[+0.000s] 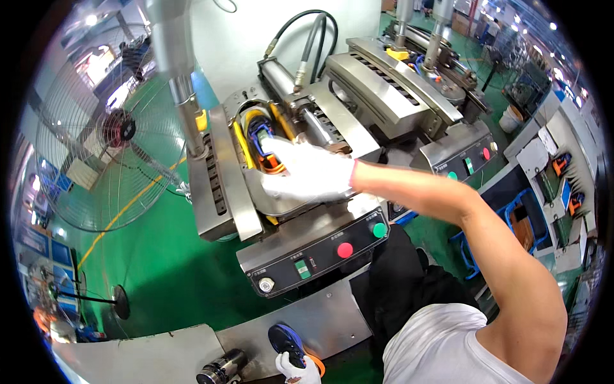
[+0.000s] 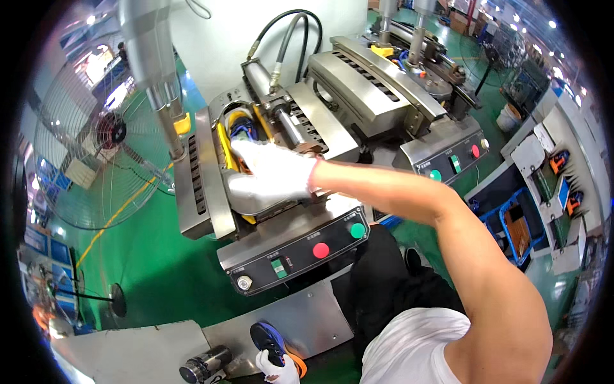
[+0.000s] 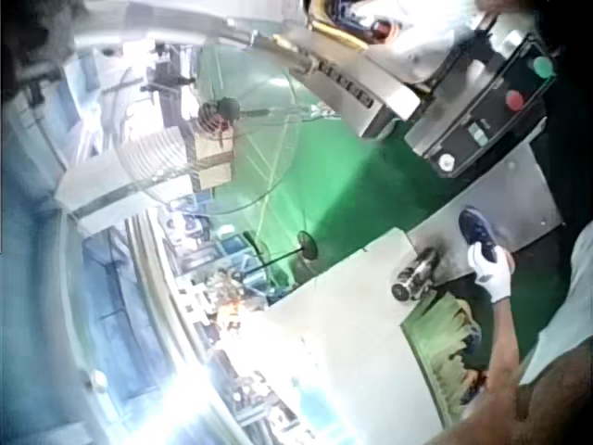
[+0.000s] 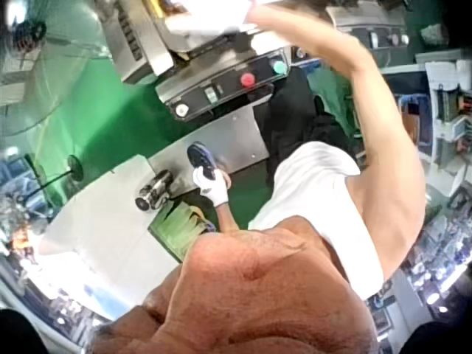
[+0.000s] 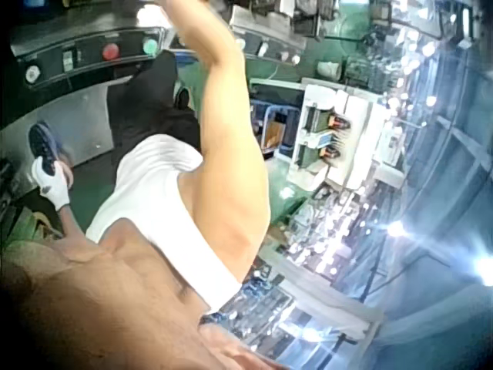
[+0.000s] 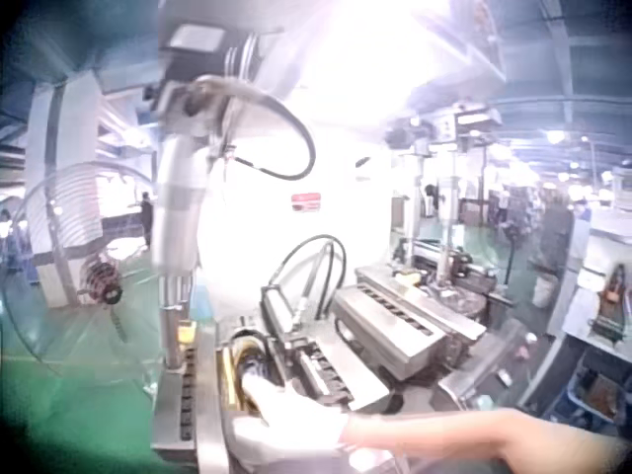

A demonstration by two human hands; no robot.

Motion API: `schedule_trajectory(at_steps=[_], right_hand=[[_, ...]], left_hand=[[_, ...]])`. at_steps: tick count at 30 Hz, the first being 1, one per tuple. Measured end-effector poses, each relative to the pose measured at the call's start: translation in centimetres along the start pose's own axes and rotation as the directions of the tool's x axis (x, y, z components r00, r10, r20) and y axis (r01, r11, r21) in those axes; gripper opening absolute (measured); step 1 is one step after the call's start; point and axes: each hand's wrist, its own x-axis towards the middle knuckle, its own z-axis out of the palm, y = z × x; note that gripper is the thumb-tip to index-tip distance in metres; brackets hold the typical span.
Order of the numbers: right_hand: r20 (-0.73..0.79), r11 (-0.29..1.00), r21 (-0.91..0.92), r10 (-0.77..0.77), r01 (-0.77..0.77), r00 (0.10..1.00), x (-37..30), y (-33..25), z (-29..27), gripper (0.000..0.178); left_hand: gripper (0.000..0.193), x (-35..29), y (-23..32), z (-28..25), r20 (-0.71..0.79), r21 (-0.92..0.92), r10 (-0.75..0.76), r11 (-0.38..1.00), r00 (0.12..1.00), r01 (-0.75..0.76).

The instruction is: The person places an upper on a mold, presses a button to activate the machine, and then removes the shoe and places it on a conveyor belt.

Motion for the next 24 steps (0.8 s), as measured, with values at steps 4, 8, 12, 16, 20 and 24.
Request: schedule_trajectory(at_steps=[4,8,12,16,20,24], right_hand=[[-0.15,0.95,-0.202,-0.271,0.239,0.951,-19.1,6.9,4.4,0.091],[-0.108,0.943,-0.316,-0.144,0.104,0.984,-23.2,15.6,9.8,0.094],[-0.277,0.976,-0.076,-0.218,0.205,0.936,-24.9,17.4,10.4,0.101],[-0.378,0.972,0.197,-0.043,0.125,0.925,-37.8,13.8,5.3,0.102],[-0.44,0.928,0.361,0.257,-0.092,0.861,-50.6,12.3,5.0,0.108],[-0.655,0.807,0.058,0.475,-0.588,0.588,-54.3,11.6,-1.0,0.097]], left_hand=[[0.052,0.2,-1.1,1.4,0.074,0.003,0.034,0.999,0.997,-0.034],[0.05,2.7,2.8,0.6,0.277,0.033,-0.002,0.999,0.961,-0.007],[0.056,2.7,14.5,-0.2,0.414,-0.188,0.227,0.969,0.882,-0.161],[0.058,1.4,28.0,3.6,0.419,-0.437,0.448,0.862,0.79,-0.257],[0.058,-2.4,42.8,11.2,0.355,-0.731,0.665,0.636,0.656,-0.249],[0.061,-7.6,54.8,15.7,0.185,-0.812,0.897,0.37,0.402,-0.451]])
